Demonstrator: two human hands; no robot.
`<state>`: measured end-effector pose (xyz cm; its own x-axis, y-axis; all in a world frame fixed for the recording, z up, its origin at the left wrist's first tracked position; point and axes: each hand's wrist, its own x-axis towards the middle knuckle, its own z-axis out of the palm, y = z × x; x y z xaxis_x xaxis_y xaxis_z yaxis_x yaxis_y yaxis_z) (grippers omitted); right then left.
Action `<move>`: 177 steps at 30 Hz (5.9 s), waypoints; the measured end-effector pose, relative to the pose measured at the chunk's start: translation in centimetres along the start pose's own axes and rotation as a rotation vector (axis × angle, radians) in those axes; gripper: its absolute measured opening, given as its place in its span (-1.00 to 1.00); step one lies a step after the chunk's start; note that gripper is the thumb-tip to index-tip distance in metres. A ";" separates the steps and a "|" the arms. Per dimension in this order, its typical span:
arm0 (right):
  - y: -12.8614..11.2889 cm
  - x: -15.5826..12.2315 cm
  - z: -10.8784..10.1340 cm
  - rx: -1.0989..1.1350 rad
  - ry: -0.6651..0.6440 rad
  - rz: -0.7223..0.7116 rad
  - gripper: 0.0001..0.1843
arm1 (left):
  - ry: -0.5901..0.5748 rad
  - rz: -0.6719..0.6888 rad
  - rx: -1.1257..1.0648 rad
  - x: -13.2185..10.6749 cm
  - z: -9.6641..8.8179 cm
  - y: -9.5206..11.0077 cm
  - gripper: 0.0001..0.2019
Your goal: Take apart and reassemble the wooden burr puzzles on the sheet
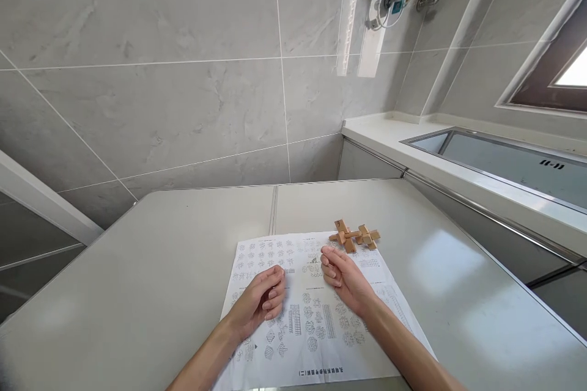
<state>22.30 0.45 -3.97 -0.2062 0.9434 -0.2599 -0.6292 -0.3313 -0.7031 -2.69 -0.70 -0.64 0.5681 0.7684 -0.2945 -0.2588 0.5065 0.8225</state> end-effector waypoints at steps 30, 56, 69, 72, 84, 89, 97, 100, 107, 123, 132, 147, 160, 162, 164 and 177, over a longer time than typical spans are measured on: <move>-0.4 -0.3 0.9 -0.062 -0.032 0.007 -0.62 | 0.019 -0.013 -0.017 0.0 0.6 0.6 -0.69; -0.5 -0.2 0.7 0.018 -0.044 -0.004 -0.63 | 0.010 0.009 -0.041 0.2 0.3 0.4 -0.67; -2.6 0.3 -2.0 0.384 0.055 -0.298 -0.53 | 0.018 0.008 -0.041 0.1 0.3 0.5 -0.68; -2.6 0.4 -2.5 0.408 0.054 -0.291 -0.54 | 0.025 0.020 -0.057 0.1 0.3 0.5 -0.69; -2.7 0.9 -3.7 0.443 0.020 -0.281 -0.52 | 0.019 0.019 -0.093 0.2 -0.1 0.2 -0.69; -2.8 1.1 -4.2 0.460 0.002 -0.267 -0.48 | 0.035 0.003 -0.160 0.3 -0.2 0.1 -0.70; -2.6 1.5 -5.1 0.556 -0.029 -0.258 -0.51 | 0.039 0.000 -0.220 0.5 -0.6 -0.2 -0.73; -2.7 1.6 -5.2 0.573 -0.021 -0.258 -0.57 | 0.035 0.000 -0.248 0.5 -0.7 -0.3 -0.75; -3.0 1.4 -3.9 0.227 0.165 -0.389 -0.56 | 0.032 0.006 -0.270 0.6 -0.9 -0.4 -0.76; 1.7 -2.1 2.1 -0.435 -0.551 0.034 -0.45 | 0.062 0.289 0.207 -0.4 0.9 -0.2 -0.54; 3.1 -2.2 1.4 -0.188 -0.920 0.360 -0.50 | -0.359 0.196 0.243 -0.8 1.7 -0.4 -0.29; 2.2 -3.5 4.0 -0.937 -0.472 -0.191 -0.66 | -0.024 0.378 0.418 -0.6 1.8 -0.6 -0.41; 3.5 -3.2 3.7 -0.957 -0.351 -0.309 -0.80 | 0.108 0.517 0.547 -0.5 2.6 -0.9 -0.48; 3.7 -3.1 3.6 -0.964 -0.327 -0.307 -0.80 | 0.119 0.513 0.547 -0.6 2.7 -0.9 -0.49; 4.1 -3.1 3.5 -0.981 -0.281 -0.338 -0.79 | 0.137 0.509 0.541 -0.6 2.8 -0.9 -0.50; 3.7 -3.3 4.1 -0.867 -0.322 -0.249 -0.70 | 0.121 0.488 0.498 -0.7 2.8 -0.9 -0.51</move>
<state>17.61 -3.79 -3.00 -0.4186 0.9057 0.0668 0.0644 0.1030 -0.9926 -0.73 -2.78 0.22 0.3797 0.9149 0.1367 -0.0577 -0.1240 0.9906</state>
